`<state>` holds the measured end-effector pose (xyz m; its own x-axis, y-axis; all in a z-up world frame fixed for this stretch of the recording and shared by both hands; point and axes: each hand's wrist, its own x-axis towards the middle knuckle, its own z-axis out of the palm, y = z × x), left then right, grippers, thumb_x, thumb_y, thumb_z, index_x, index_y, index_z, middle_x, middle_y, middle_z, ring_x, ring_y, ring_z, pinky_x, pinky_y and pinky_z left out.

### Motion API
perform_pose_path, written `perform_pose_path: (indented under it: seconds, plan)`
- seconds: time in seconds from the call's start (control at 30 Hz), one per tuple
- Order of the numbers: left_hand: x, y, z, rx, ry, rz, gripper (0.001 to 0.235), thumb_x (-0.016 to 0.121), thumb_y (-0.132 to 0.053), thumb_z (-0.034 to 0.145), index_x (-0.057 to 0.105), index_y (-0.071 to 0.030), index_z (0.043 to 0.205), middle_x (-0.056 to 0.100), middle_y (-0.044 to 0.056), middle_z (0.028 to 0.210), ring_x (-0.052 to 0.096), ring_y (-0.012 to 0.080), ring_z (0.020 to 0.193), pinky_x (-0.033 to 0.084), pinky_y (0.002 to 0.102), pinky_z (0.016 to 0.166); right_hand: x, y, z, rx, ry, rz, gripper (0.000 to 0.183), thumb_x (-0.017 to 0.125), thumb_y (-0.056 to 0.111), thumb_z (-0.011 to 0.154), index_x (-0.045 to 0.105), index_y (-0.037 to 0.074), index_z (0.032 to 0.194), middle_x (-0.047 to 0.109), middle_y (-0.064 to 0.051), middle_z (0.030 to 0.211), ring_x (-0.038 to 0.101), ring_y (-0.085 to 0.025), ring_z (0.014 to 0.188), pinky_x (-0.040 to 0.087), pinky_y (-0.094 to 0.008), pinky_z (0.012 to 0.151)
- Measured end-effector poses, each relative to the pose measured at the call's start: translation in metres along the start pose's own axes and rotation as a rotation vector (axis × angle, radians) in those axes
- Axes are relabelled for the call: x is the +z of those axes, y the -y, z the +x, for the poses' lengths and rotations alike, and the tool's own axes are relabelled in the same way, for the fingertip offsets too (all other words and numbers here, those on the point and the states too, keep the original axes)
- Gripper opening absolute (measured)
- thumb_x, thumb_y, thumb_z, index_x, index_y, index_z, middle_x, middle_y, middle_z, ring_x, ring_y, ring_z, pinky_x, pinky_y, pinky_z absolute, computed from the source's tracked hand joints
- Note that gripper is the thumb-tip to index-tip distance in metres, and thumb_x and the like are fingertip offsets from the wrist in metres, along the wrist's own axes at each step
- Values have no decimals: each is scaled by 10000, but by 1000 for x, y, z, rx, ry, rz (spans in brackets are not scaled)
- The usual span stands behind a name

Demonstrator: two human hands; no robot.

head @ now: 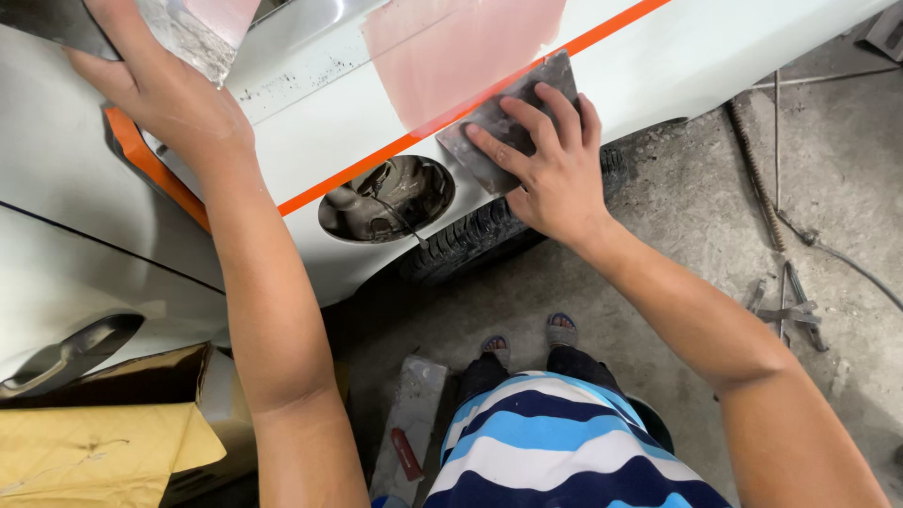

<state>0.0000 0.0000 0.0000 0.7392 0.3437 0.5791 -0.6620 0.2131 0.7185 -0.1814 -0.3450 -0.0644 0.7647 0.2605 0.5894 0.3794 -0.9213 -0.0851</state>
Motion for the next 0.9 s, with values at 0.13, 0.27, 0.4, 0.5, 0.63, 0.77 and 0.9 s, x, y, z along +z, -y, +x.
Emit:
perform_pose_path:
  seconds: [0.13, 0.27, 0.4, 0.5, 0.63, 0.77, 0.9]
  plan:
    - [14, -14, 4, 20, 26, -23, 738, 687, -399, 1058, 361, 80, 1516, 483, 218, 1511, 522, 296, 1422, 449, 441, 1226, -22, -16, 0, 0, -23, -19, 736, 798, 136, 765, 671, 321, 1467, 471, -95, 1515, 358, -355, 1455, 272, -562, 1196]
    - [24, -20, 1, 66, 69, -2, 710, 681, -419, 1039, 378, 90, 1430, 499, 216, 1467, 542, 288, 1396, 479, 443, 1208, -44, -43, 20, 20, -107, -28, 660, 822, 139, 881, 650, 299, 1498, 460, -82, 1513, 360, -340, 1440, 298, -511, 1215]
    - [25, -24, 0, 54, 78, -5, 710, 682, -433, 1031, 363, 67, 1420, 500, 207, 1444, 548, 280, 1388, 503, 444, 1192, -59, -59, 46, 14, -201, -3, 642, 782, 64, 851, 685, 228, 1464, 525, -138, 1358, 433, -350, 1313, 334, -497, 1070]
    - [25, -24, 0, 16, 14, -15, 726, 691, -422, 1045, 395, 88, 1468, 520, 228, 1479, 572, 295, 1412, 514, 428, 1166, -65, -65, 67, 24, -219, 8, 466, 817, 68, 869, 726, 157, 1317, 623, -111, 1194, 523, -312, 1190, 350, -501, 960]
    - [24, -23, 1, 32, 24, 22, 725, 690, -457, 1019, 402, 84, 1406, 519, 221, 1421, 586, 279, 1345, 536, 439, 1143, -67, -74, 76, 217, -11, 175, 297, 750, 127, 921, 712, 156, 1214, 663, -79, 1084, 572, -289, 1090, 383, -489, 939]
    - [23, -24, 0, 4, 28, -13, 752, 704, -459, 1012, 341, 47, 1434, 503, 227, 1455, 585, 295, 1378, 550, 460, 1166, -45, -73, 57, 73, -117, 95, 576, 764, 80, 820, 726, 225, 1377, 575, -102, 1337, 474, -332, 1296, 359, -534, 1064]
    - [26, -26, 0, 21, 22, 24, 819, 719, -467, 1024, 320, 79, 1486, 497, 265, 1496, 584, 347, 1412, 559, 496, 1182, -5, -69, 30, -93, -255, 76, 633, 869, 178, 867, 706, 274, 1471, 446, -93, 1532, 318, -386, 1459, 260, -593, 1207]
